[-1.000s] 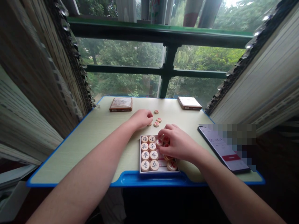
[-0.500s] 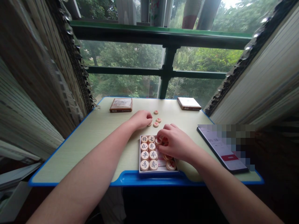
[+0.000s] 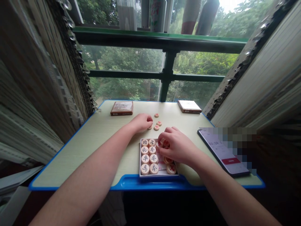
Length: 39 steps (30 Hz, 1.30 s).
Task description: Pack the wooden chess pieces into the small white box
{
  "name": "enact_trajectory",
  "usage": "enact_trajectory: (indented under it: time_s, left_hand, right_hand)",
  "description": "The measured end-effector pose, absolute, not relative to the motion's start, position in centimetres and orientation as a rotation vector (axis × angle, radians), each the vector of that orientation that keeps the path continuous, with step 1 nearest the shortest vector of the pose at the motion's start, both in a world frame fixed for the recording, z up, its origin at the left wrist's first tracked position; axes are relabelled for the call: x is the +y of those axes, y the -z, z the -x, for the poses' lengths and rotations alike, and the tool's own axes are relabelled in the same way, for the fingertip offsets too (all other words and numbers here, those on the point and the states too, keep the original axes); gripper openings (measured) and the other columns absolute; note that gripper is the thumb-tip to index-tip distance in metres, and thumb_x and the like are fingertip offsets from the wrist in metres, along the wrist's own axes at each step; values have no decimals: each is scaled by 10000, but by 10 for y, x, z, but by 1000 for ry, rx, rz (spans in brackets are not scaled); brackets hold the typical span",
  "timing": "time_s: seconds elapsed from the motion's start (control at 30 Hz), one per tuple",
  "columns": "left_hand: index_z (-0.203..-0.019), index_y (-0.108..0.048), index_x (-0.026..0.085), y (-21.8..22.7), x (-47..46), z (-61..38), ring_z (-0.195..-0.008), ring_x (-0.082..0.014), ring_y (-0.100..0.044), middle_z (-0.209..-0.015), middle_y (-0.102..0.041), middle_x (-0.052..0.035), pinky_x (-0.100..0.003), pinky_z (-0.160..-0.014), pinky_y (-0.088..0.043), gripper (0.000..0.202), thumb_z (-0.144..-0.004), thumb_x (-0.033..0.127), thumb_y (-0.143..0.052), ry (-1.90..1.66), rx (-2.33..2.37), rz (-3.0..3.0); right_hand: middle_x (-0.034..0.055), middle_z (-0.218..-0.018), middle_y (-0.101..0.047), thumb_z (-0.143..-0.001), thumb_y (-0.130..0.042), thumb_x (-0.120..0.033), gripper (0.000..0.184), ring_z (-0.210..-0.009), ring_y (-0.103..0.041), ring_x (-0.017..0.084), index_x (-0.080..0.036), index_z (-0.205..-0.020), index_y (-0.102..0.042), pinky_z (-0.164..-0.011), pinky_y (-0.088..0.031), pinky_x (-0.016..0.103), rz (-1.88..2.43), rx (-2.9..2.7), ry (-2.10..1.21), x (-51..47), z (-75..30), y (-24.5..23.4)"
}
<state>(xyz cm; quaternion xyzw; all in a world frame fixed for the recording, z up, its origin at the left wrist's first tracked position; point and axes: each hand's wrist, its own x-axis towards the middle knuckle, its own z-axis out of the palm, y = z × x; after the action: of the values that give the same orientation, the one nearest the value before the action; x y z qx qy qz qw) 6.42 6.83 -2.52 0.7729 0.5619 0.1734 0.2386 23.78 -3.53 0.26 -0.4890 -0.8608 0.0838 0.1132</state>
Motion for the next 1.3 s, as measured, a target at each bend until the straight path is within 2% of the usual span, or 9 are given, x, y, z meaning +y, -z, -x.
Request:
enact_trajectory:
  time_s: [0.23, 0.43, 0.57, 0.67, 0.8, 0.97, 1.13, 1.3]
  left_hand:
    - [-1047, -662, 150, 23, 65, -62, -865, -202, -630, -1016, -681, -81, -266, -779, -483, 421, -665, 320, -612, -418, 1418, -2130]
    - [-1016, -670, 144, 25, 67, -61, -836, -196, -623, -983, -688, -77, -278, -781, -479, 360, -680, 232, -578, -452, 1418, -2130]
    - [-1017, -661, 151, 26, 67, -63, -865, -190, -620, -1015, -687, -73, -275, -814, -473, 335, -698, 220, -588, -516, 1406, -2107]
    - [-1049, -641, 147, 26, 66, -64, -850, -179, -622, -1035, -681, -74, -271, -805, -483, 351, -706, 198, -585, -511, 1366, -2065]
    - [-1090, -611, 134, 28, 69, -62, -855, -164, -621, -1071, -667, -83, -256, -789, -490, 448, -659, 53, -520, -496, 1352, -2019]
    - [-1092, -609, 111, 28, 70, -60, -869, -170, -628, -1033, -674, -95, -249, -783, -495, 461, -646, 51, -509, -511, 1383, -2022]
    - [-1052, -626, 97, 26, 68, -61, -810, -172, -633, -940, -688, -97, -245, -727, -498, 399, -657, 131, -584, -483, 1371, -2021]
    - [-949, -656, 128, 29, 68, -62, -768, -165, -623, -866, -692, -65, -244, -692, -489, 289, -672, 197, -616, -484, 1347, -2042]
  right_hand:
    - [66, -847, -579, -723, -648, -371, 224, -834, -494, 211, -213, -879, -675, -723, -405, 322, 1411, -2496, -250, -35, -239, 0]
    - [55, -830, -579, -758, -606, -347, 189, -843, -510, 204, -201, -859, -673, -739, -413, 314, 1369, -2387, -327, -31, -242, 0]
    - [49, -843, -588, -826, -499, -246, 198, -881, -538, 186, -199, -908, -673, -798, -414, 302, 1403, -2150, -293, -10, -250, 6]
    - [66, -932, -611, -808, -498, -201, 250, -846, -572, 168, -194, -986, -675, -784, -430, 278, 1544, -2130, -334, 15, -257, 8]
    - [86, -992, -624, -768, -519, -160, 295, -773, -589, 167, -196, -1007, -688, -764, -441, 283, 1681, -2250, -322, 41, -255, 7]
    - [113, -1083, -613, -803, -534, -310, 325, -987, -520, 248, -191, -1070, -677, -897, -387, 364, 1595, -2274, -187, 45, -244, 13]
    - [89, -1051, -645, -830, -523, -384, 293, -934, -509, 215, -211, -981, -704, -875, -383, 354, 1383, -2438, -111, 37, -245, 22]
    - [91, -1034, -640, -821, -553, -365, 239, -920, -505, 208, -226, -914, -723, -880, -378, 349, 1401, -2424, -133, 38, -249, 24]
